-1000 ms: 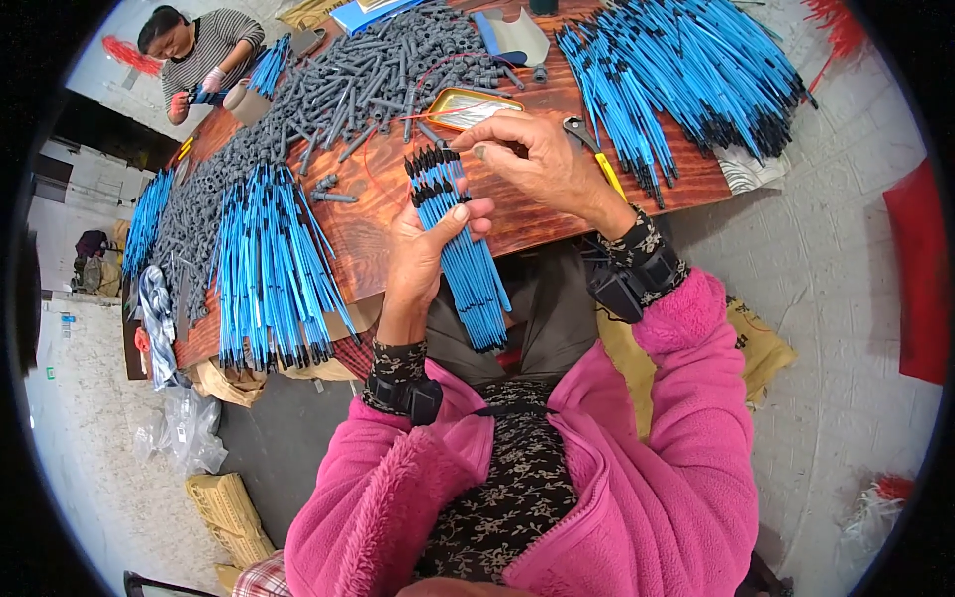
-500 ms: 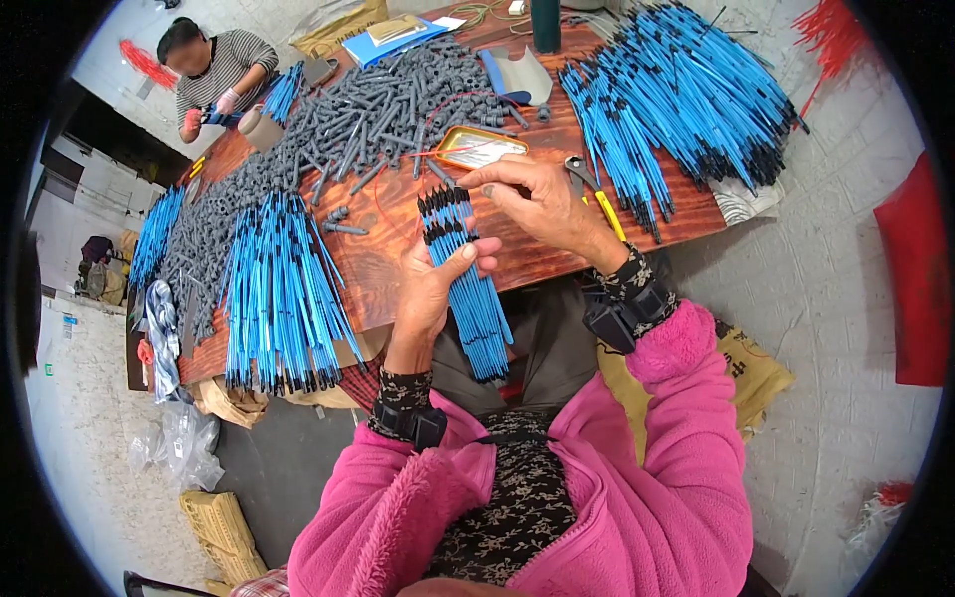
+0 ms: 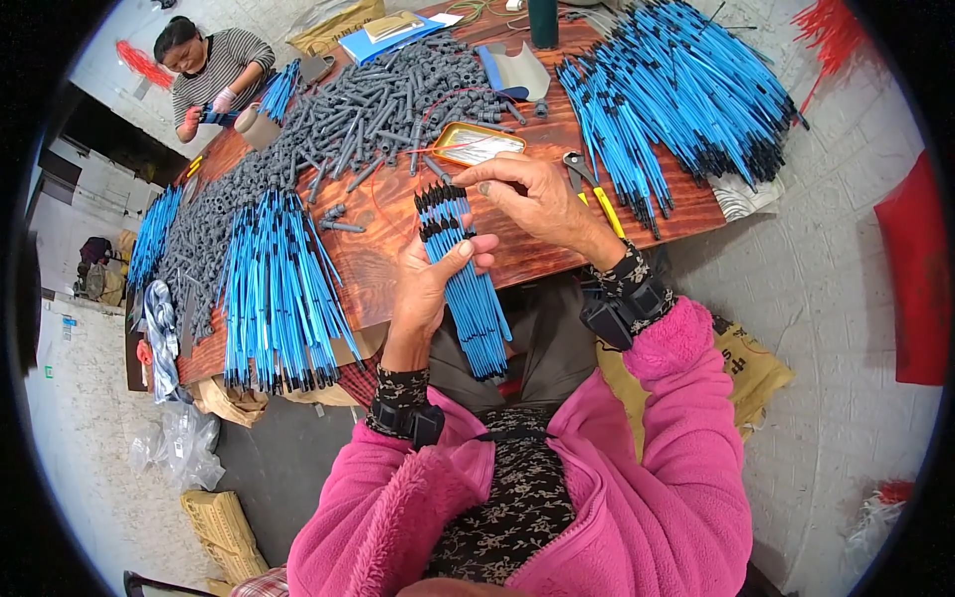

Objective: The person assembles umbrella frames by inserting blue ribs into a central hub and trimming the wire with pliers. They then gather more ribs, align them, and thread a needle through the tips to bind them together.

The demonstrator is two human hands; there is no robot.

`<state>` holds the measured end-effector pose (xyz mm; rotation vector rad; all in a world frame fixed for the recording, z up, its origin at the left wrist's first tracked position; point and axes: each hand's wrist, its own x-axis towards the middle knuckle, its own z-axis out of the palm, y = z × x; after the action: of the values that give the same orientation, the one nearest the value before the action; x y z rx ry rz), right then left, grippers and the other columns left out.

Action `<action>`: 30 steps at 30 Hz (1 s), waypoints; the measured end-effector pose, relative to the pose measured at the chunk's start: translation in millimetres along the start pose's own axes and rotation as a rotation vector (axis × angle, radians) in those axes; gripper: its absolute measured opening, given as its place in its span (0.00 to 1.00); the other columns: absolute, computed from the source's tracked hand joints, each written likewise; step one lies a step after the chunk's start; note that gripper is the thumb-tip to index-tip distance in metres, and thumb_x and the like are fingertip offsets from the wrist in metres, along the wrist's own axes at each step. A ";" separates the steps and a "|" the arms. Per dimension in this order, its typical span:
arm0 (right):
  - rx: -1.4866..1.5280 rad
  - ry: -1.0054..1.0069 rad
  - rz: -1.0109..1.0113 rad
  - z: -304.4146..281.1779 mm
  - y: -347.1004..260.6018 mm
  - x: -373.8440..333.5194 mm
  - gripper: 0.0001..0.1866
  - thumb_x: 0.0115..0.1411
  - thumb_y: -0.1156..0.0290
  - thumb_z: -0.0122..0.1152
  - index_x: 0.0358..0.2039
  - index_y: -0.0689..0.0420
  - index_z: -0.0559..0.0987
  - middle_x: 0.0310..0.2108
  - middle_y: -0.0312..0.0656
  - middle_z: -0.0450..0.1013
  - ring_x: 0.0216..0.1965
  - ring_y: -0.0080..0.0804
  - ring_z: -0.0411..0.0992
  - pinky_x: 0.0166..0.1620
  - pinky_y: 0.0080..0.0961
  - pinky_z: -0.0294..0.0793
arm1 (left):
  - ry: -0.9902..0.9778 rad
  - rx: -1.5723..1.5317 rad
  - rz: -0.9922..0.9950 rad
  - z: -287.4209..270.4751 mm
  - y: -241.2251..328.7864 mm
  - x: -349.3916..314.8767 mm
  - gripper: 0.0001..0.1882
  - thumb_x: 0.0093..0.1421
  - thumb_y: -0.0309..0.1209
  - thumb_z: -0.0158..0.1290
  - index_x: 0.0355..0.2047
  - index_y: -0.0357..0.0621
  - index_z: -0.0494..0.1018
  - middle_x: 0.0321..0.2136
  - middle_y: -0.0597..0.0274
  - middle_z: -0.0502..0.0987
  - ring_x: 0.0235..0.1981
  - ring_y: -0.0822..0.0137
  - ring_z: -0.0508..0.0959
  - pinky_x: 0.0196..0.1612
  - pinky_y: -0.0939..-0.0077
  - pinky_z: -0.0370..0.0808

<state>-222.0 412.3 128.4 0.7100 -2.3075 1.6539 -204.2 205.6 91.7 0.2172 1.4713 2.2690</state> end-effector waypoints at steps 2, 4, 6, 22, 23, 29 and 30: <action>0.005 -0.006 0.009 0.3 -0.9 0.2 0.14 0.65 0.76 0.51 0.48 0.62 0.80 0.46 0.42 0.78 0.50 0.29 0.74 0.55 0.27 0.71 | -0.004 -0.002 0.007 -0.6 -1.2 0.1 0.19 0.64 0.24 0.56 0.55 0.37 0.69 0.41 0.47 0.82 0.35 0.68 0.83 0.38 0.75 0.80; -0.005 -0.001 0.007 -0.3 -1.7 -0.3 0.14 0.66 0.76 0.50 0.48 0.62 0.80 0.46 0.43 0.78 0.50 0.29 0.74 0.55 0.27 0.71 | -0.004 -0.003 0.004 -1.5 -1.7 0.0 0.19 0.64 0.24 0.56 0.55 0.37 0.69 0.41 0.47 0.82 0.35 0.68 0.83 0.38 0.75 0.80; -0.029 0.010 -0.001 -1.4 -1.5 -1.1 0.14 0.66 0.76 0.50 0.48 0.62 0.80 0.46 0.43 0.79 0.50 0.29 0.74 0.56 0.27 0.70 | -0.007 -0.006 0.003 -2.3 -2.3 0.1 0.19 0.64 0.25 0.56 0.55 0.37 0.69 0.41 0.47 0.82 0.35 0.68 0.83 0.38 0.75 0.80; -0.126 0.006 -0.040 -0.8 -1.2 -3.1 0.14 0.63 0.77 0.52 0.47 0.58 0.82 0.44 0.42 0.79 0.46 0.34 0.75 0.51 0.29 0.72 | -0.008 0.037 0.001 -0.2 -2.5 -1.4 0.19 0.64 0.26 0.56 0.55 0.37 0.69 0.41 0.47 0.82 0.36 0.69 0.83 0.38 0.75 0.80; -0.125 0.005 -0.040 -2.4 -3.3 -3.0 0.14 0.63 0.77 0.52 0.47 0.58 0.82 0.44 0.42 0.79 0.46 0.34 0.75 0.51 0.29 0.72 | -0.007 0.037 0.001 0.8 -2.0 -2.0 0.19 0.64 0.26 0.56 0.55 0.37 0.69 0.41 0.47 0.82 0.36 0.69 0.83 0.38 0.75 0.80; -0.473 0.033 -0.155 -11.5 -20.4 -1.6 0.14 0.57 0.80 0.57 0.42 0.56 0.83 0.32 0.42 0.74 0.35 0.35 0.73 0.39 0.30 0.71 | -0.008 0.054 -0.010 5.5 1.4 -4.0 0.19 0.65 0.24 0.55 0.55 0.38 0.69 0.41 0.48 0.82 0.35 0.70 0.83 0.38 0.75 0.80; -0.509 0.049 -0.177 -11.3 -21.8 -1.4 0.14 0.56 0.81 0.58 0.41 0.56 0.83 0.30 0.42 0.72 0.34 0.35 0.73 0.37 0.29 0.71 | -0.009 0.056 -0.014 5.4 1.7 -4.4 0.18 0.65 0.24 0.55 0.55 0.38 0.69 0.41 0.48 0.82 0.35 0.70 0.83 0.38 0.76 0.80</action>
<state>-211.1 417.8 149.7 0.7156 -2.3996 0.9366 -198.8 207.6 96.0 0.2325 1.5278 2.2147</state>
